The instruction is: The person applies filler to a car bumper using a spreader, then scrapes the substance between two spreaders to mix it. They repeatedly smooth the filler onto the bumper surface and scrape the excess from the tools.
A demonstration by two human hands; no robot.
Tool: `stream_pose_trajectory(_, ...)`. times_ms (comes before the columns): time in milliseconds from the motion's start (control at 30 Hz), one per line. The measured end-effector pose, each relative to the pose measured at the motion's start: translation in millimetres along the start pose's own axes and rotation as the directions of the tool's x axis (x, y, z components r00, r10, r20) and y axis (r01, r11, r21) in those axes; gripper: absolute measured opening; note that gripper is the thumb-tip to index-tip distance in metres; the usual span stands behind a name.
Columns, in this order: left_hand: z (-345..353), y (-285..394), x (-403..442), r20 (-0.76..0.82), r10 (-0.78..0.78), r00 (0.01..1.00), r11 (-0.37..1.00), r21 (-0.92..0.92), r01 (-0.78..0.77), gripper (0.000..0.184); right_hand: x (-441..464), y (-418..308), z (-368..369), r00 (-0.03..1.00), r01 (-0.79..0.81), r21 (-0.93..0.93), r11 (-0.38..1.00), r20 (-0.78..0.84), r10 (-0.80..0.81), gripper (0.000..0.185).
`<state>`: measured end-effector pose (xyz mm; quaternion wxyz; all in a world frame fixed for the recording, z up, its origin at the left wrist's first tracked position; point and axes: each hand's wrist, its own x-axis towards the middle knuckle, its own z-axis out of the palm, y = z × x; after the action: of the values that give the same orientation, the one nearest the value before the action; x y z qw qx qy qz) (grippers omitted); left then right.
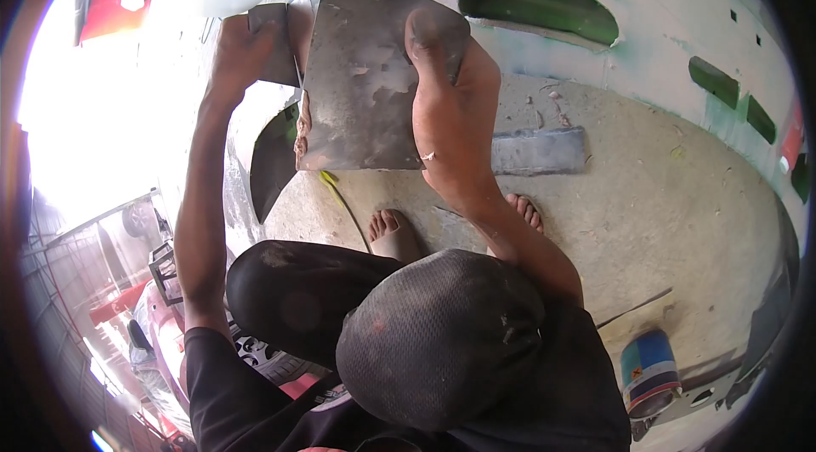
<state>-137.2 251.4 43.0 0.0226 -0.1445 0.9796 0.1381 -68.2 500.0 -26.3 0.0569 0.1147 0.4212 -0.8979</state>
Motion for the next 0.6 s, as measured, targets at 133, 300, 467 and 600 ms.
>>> stream_pose_trajectory(133, -0.6, 1.5, -2.5, -0.010, 0.039, 0.999, 0.999, -0.007, -0.039, 0.027, -0.8, -4.5, 2.8, 1.000, 0.005, 0.019, 1.000, -0.017, -0.005, 0.045)
stream_pose_trajectory(300, 3.3, 2.4, -1.8, -0.018, 0.085, 0.996, 0.996, 0.040, -0.084, 0.023, -0.6, -4.1, 3.4, 1.000, 0.015, 0.036, 0.999, 0.002, -0.015, 0.043)
stream_pose_trajectory(467, 2.5, 35.4, -18.7, 0.010, 0.140, 0.990, 0.989, 0.041, -0.140, 0.023, -0.3, -11.9, 3.7, 0.999, 0.035, -0.027, 0.999, -0.037, -0.036, 0.044)
stream_pose_trajectory(600, 4.8, 44.0, -23.7, -0.009, 0.156, 0.988, 0.984, 0.093, -0.155, 0.024, 0.5, -18.8, 1.9, 0.995, 0.034, -0.028, 0.999, -0.091, -0.036, 0.050)
